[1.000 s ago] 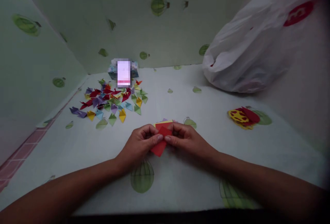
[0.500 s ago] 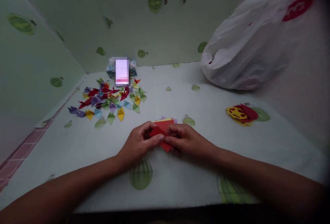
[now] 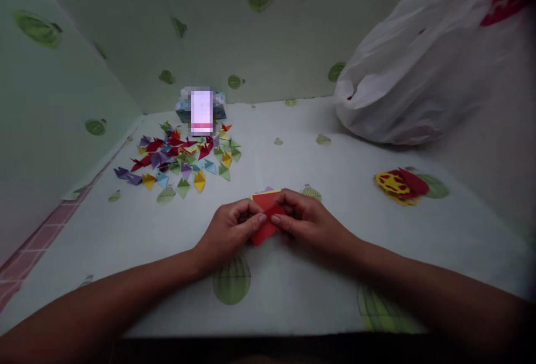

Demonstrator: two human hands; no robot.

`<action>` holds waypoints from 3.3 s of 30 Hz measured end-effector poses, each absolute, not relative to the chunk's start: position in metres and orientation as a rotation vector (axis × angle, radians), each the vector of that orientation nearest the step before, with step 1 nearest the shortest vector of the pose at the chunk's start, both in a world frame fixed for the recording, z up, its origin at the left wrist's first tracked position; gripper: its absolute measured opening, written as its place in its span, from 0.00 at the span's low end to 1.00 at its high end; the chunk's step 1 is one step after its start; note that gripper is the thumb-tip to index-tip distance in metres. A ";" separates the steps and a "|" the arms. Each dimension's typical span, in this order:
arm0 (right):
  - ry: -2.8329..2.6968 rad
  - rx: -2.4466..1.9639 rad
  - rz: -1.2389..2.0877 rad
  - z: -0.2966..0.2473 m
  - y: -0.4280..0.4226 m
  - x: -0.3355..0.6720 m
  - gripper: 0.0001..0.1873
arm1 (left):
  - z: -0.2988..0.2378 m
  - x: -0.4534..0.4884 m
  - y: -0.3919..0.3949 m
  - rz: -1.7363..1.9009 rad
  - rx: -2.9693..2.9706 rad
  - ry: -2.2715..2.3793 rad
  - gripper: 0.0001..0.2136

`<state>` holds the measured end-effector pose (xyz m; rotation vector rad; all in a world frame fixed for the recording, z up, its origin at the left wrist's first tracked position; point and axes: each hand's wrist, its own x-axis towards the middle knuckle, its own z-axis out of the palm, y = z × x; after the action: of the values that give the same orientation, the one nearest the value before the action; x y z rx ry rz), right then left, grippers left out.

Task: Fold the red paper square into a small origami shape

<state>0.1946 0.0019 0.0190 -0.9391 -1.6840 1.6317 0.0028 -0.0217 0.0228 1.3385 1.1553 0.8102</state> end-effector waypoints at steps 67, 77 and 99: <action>-1.266 -0.782 1.896 0.013 0.004 0.196 0.03 | 0.023 -0.005 -0.026 0.972 1.454 1.083 0.04; -1.452 -0.738 1.766 0.018 0.004 0.198 0.05 | 0.021 -0.001 -0.022 0.977 1.201 1.051 0.03; -1.383 -0.747 1.822 0.015 0.004 0.197 0.04 | 0.024 -0.002 -0.023 1.035 1.278 1.080 0.04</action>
<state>0.1970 0.0038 0.0153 -0.7467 -1.3830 1.8221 -0.0020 -0.0226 0.0238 1.2778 1.0804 1.0351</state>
